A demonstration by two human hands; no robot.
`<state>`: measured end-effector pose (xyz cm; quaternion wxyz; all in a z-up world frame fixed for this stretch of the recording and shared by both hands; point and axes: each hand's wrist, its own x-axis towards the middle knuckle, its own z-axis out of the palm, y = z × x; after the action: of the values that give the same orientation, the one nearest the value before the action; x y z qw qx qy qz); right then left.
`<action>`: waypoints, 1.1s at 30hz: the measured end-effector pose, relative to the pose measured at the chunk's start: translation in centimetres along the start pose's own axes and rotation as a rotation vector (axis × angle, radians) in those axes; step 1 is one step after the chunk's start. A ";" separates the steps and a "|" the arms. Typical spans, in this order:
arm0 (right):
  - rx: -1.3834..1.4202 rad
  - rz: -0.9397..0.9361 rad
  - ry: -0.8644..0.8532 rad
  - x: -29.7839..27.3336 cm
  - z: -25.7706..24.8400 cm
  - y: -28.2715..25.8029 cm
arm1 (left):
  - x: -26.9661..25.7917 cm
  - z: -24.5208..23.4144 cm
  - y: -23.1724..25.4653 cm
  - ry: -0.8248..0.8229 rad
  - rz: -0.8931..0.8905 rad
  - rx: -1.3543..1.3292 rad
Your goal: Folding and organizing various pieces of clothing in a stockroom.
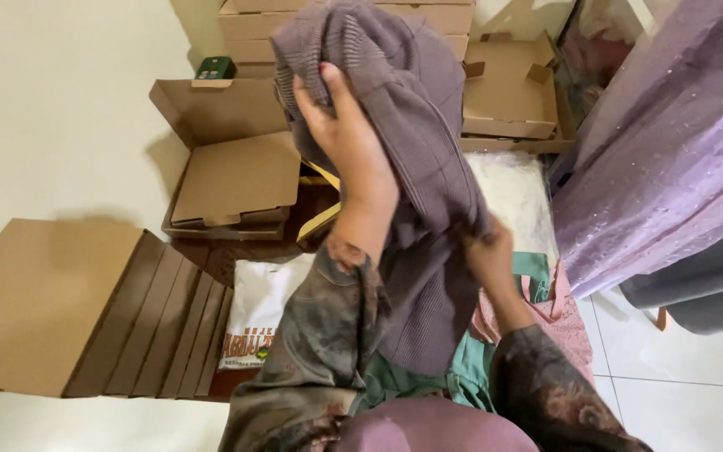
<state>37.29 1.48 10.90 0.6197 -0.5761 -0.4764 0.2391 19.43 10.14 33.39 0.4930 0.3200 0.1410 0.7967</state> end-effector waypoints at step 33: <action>-0.976 0.275 -0.639 -15.2 -10.7 11.7 | -13.9 -30.4 -11.7 -0.634 -0.295 1.624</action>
<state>42.95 -13.97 -3.64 0.0730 -0.7500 -0.6151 0.2320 12.20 6.25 -1.07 0.2273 0.7558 0.5597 0.2527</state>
